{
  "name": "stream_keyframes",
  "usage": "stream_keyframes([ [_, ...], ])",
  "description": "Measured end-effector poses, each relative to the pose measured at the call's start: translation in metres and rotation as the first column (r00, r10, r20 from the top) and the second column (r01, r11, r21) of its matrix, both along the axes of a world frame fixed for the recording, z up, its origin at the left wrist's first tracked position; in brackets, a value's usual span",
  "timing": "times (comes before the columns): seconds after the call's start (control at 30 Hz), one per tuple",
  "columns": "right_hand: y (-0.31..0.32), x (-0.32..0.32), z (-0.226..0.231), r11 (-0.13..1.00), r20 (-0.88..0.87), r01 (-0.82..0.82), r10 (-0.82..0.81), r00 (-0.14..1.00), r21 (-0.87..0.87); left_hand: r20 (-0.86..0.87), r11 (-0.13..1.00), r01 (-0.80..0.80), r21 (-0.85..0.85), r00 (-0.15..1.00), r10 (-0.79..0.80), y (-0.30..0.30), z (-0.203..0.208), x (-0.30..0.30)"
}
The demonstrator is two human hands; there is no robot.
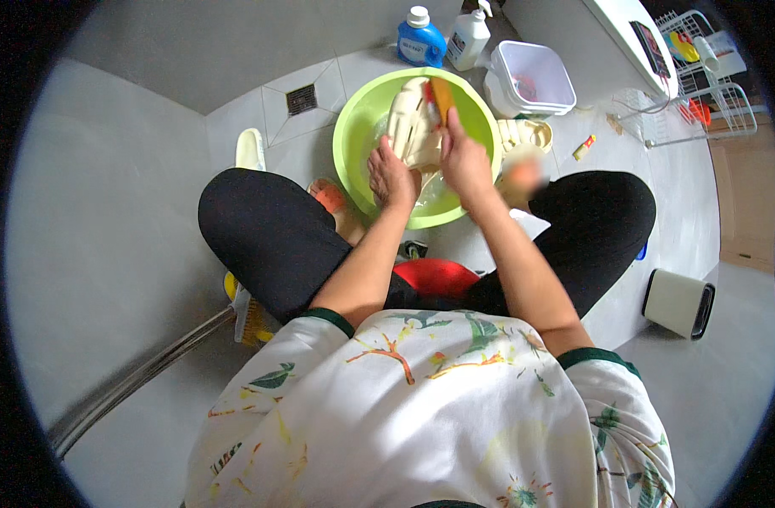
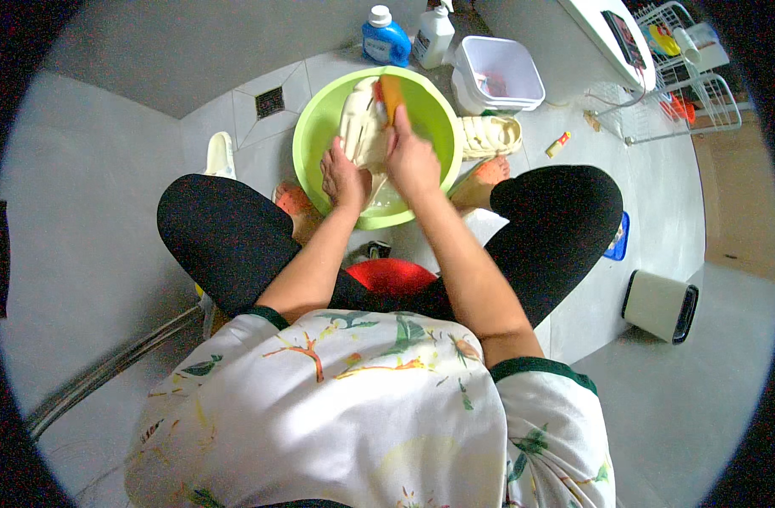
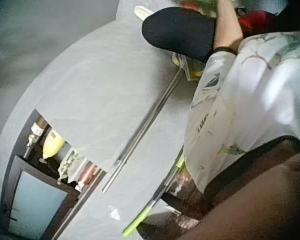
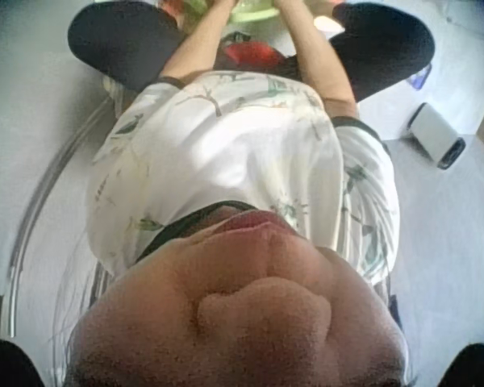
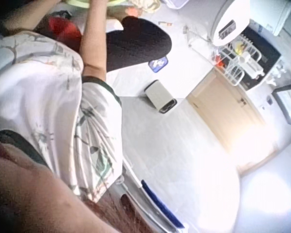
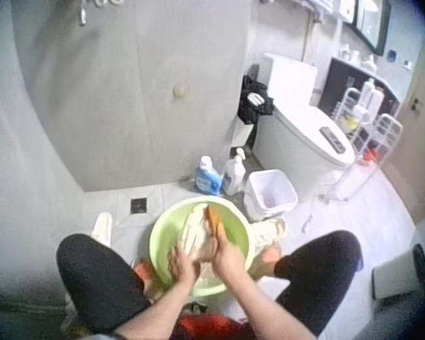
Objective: The person sits on the floor and scrubs a white slipper with a brush in a green basin of soapy water. They repeatedly dip the slipper and brush into the water, scrubbing the sole and upper surfaces thoroughly.
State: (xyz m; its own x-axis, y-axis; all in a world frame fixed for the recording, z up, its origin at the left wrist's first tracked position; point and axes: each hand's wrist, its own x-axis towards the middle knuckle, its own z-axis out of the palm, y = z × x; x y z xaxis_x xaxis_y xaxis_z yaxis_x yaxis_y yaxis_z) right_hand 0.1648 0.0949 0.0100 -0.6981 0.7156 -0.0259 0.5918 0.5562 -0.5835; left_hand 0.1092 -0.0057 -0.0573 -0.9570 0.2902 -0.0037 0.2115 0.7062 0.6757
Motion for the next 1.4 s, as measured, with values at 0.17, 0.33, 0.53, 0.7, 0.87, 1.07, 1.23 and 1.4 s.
stream_keyframes([
  [0.17, 0.066, -0.027, -0.002, 0.999, -0.095, -0.042, 0.039, 0.995, -0.028, -0.069, 0.999, 0.018, 0.039, 0.998, -0.015, 0.007, -0.009, 0.0],
  [0.33, -0.021, 0.03, -0.017, 0.996, -0.223, -0.086, 0.088, 0.971, 0.019, 0.038, 0.991, -0.093, 0.101, 0.995, 0.09, -0.001, -0.019, -0.018],
  [0.53, -0.005, 0.001, -0.018, 0.995, -0.195, -0.007, 0.026, 0.98, 0.098, 0.262, 0.952, 0.046, 0.303, 0.956, -0.129, 0.0, -0.044, -0.025],
  [0.7, 0.005, -0.012, -0.004, 0.994, -0.181, -0.082, 0.094, 0.979, 0.076, 0.251, 0.913, -0.011, 0.408, 0.963, -0.101, 0.001, -0.059, -0.038],
  [0.87, -0.015, 0.018, 0.002, 0.983, 0.084, -0.137, 0.127, 0.988, 0.121, 0.288, 0.969, 0.049, 0.243, 0.95, -0.12, -0.002, -0.016, -0.017],
  [1.07, 0.015, -0.019, -0.006, 0.993, -0.069, -0.043, 0.05, 0.996, 0.109, 0.25, 0.937, -0.004, 0.35, 0.964, -0.09, -0.002, -0.058, -0.034],
  [1.23, -0.022, 0.021, 0.01, 0.992, 0.05, -0.123, 0.121, 0.991, 0.037, 0.278, 0.924, 0.047, 0.378, 0.947, -0.162, -0.008, -0.057, -0.029],
  [1.4, 0.049, -0.038, 0.01, 1.0, -0.062, -0.012, 0.013, 0.998, 0.026, 0.178, 0.902, 0.099, 0.42, 0.966, -0.189, 0.0, -0.046, -0.024],
])
